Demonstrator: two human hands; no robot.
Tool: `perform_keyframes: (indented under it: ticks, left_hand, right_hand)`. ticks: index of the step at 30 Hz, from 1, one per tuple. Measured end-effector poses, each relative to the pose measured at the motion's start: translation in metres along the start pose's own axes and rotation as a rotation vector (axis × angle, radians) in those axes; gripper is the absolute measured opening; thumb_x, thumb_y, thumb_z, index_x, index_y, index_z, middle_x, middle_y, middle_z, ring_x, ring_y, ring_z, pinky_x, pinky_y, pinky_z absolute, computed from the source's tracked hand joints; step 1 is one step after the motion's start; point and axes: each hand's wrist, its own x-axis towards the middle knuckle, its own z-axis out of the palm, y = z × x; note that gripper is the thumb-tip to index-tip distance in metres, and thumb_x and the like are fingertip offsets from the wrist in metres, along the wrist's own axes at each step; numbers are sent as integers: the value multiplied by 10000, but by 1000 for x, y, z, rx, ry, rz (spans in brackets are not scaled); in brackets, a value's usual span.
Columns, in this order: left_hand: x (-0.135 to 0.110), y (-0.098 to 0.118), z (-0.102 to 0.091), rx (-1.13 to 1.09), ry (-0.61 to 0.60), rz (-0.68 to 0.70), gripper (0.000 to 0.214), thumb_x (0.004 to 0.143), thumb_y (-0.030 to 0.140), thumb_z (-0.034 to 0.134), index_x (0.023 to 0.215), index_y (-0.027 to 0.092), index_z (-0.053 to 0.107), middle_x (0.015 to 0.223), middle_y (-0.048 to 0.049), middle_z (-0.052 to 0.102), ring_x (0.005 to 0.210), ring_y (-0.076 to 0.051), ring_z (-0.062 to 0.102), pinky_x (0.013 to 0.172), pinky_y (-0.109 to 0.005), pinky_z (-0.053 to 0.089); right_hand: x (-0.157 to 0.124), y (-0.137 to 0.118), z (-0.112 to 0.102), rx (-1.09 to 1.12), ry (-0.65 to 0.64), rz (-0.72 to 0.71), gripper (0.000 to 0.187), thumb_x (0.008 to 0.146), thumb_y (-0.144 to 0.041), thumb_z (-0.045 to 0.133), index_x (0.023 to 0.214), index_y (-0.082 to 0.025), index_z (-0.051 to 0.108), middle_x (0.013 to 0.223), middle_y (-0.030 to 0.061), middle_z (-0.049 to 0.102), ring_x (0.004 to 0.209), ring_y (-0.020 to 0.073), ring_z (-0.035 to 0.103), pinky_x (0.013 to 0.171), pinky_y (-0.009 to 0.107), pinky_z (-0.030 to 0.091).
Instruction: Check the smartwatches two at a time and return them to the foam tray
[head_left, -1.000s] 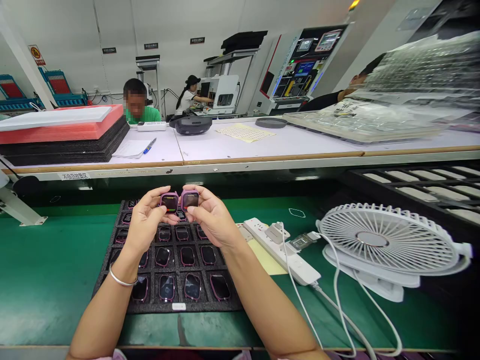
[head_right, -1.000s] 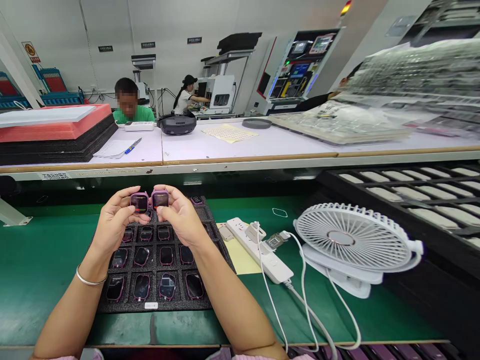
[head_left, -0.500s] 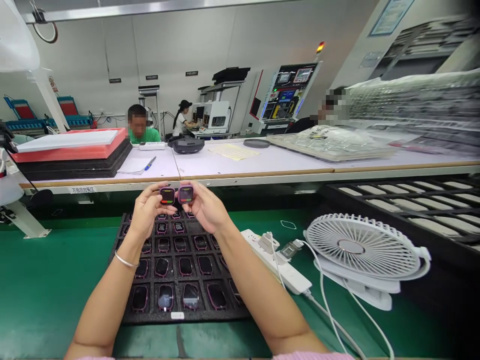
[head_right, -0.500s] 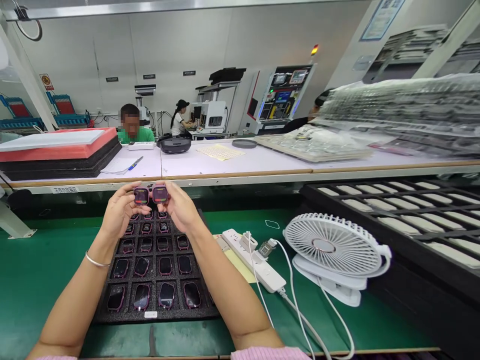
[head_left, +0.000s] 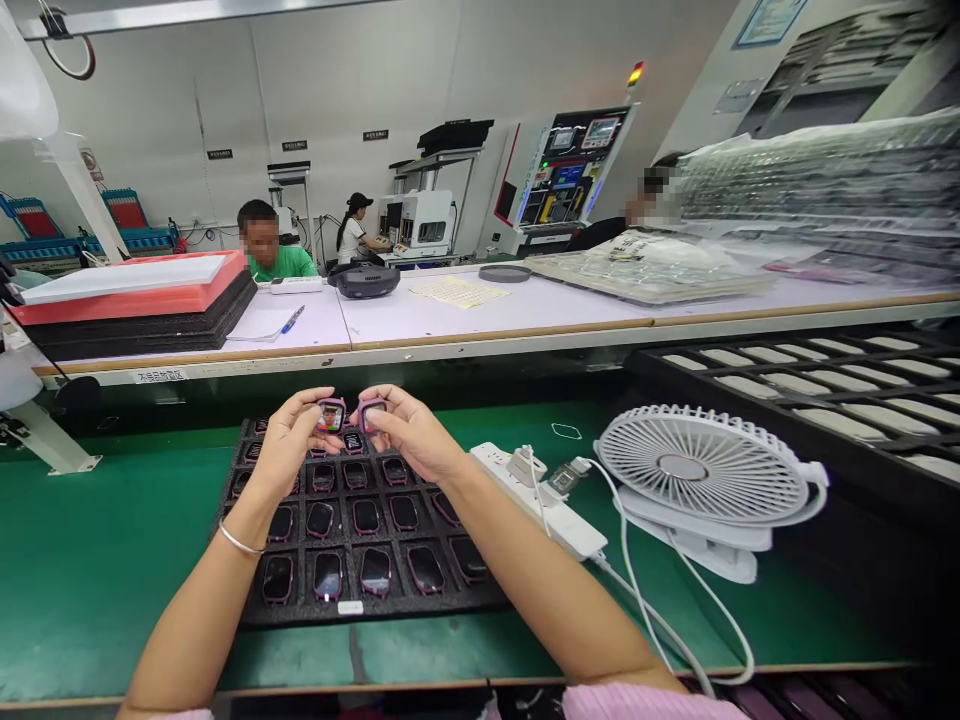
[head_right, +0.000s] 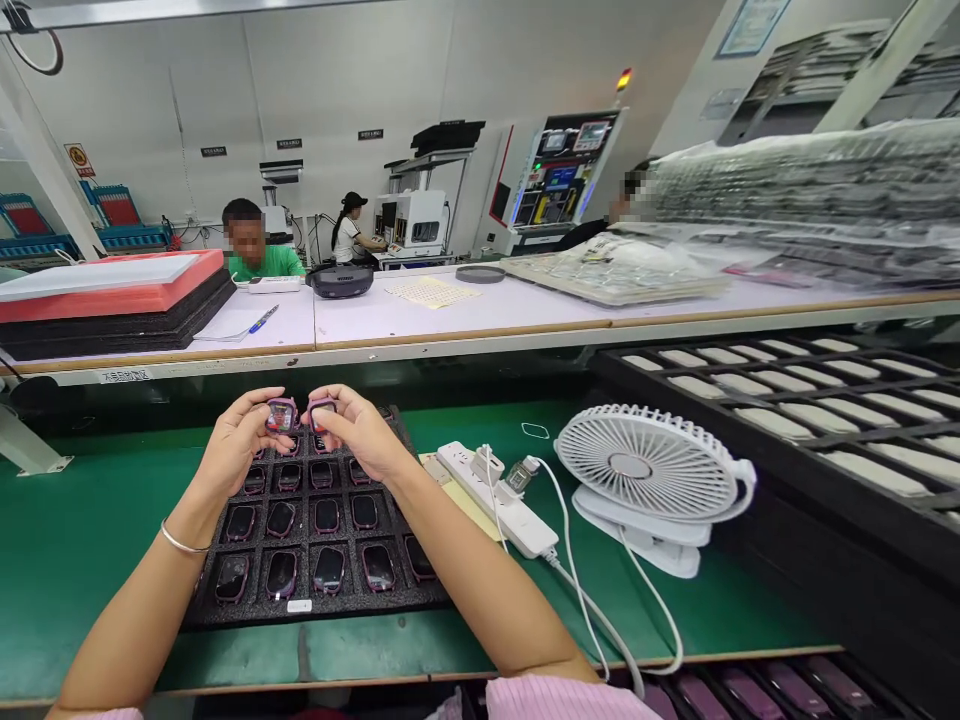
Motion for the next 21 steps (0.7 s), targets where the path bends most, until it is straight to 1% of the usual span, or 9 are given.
perform_keyframes:
  ticks: [3, 5, 8, 11, 15, 18, 21]
  left_hand:
    - [-10, -12, -3, 1, -20, -72, 431, 792, 374, 692, 1155, 149, 631, 840, -24, 691, 575, -144, 696, 575, -284, 588]
    - [-16, -17, -1, -13, -41, -94, 473, 767, 340, 723, 1188, 158, 607, 892, -31, 695, 599, -141, 699, 598, -285, 591]
    - [-21, -21, 5, 17, -54, -56, 558, 700, 239, 783, 1217, 180, 580, 969, -33, 686, 620, -111, 680, 595, -243, 570]
    - [-22, -22, 11, 52, -36, -12, 556, 684, 197, 789, 1200, 186, 579, 975, -32, 676, 614, -89, 654, 568, -213, 545]
    - [-22, -23, 14, 49, -34, 12, 530, 703, 228, 773, 1195, 186, 580, 993, -41, 674, 628, -105, 675, 594, -242, 575]
    - [-21, -25, 12, 20, -38, -35, 492, 728, 280, 734, 1188, 172, 596, 978, -47, 685, 622, -137, 704, 616, -291, 605]
    - [-22, -25, 10, -21, -26, -91, 438, 772, 346, 668, 1166, 162, 618, 932, -45, 696, 600, -164, 715, 589, -315, 610]
  right_hand:
    - [-13, 14, -7, 14, -14, 62, 366, 763, -353, 794, 1038, -190, 615, 883, 32, 718, 565, 88, 561, 506, 224, 453]
    - [-20, 18, -10, 35, -43, 91, 396, 752, -293, 796, 1090, -202, 611, 926, 25, 710, 578, 93, 599, 553, 248, 488]
    - [-27, 19, -12, 56, -69, 87, 456, 741, -204, 779, 1158, -217, 595, 952, 17, 690, 641, 114, 651, 599, 264, 504]
    - [-31, 16, -13, 61, -62, 65, 453, 754, -162, 742, 1176, -220, 588, 933, 8, 676, 662, 116, 660, 612, 262, 499]
    - [-31, 13, -14, 58, -59, 47, 465, 731, -129, 723, 1167, -224, 591, 914, -2, 673, 668, 124, 659, 618, 271, 501]
    - [-29, 16, -14, 50, -41, 44, 412, 732, -150, 729, 1117, -219, 600, 877, -13, 666, 620, 114, 634, 593, 270, 496]
    - [-26, 20, -14, 39, -26, 53, 326, 773, -238, 744, 1067, -213, 605, 847, -17, 663, 560, 95, 593, 546, 255, 480]
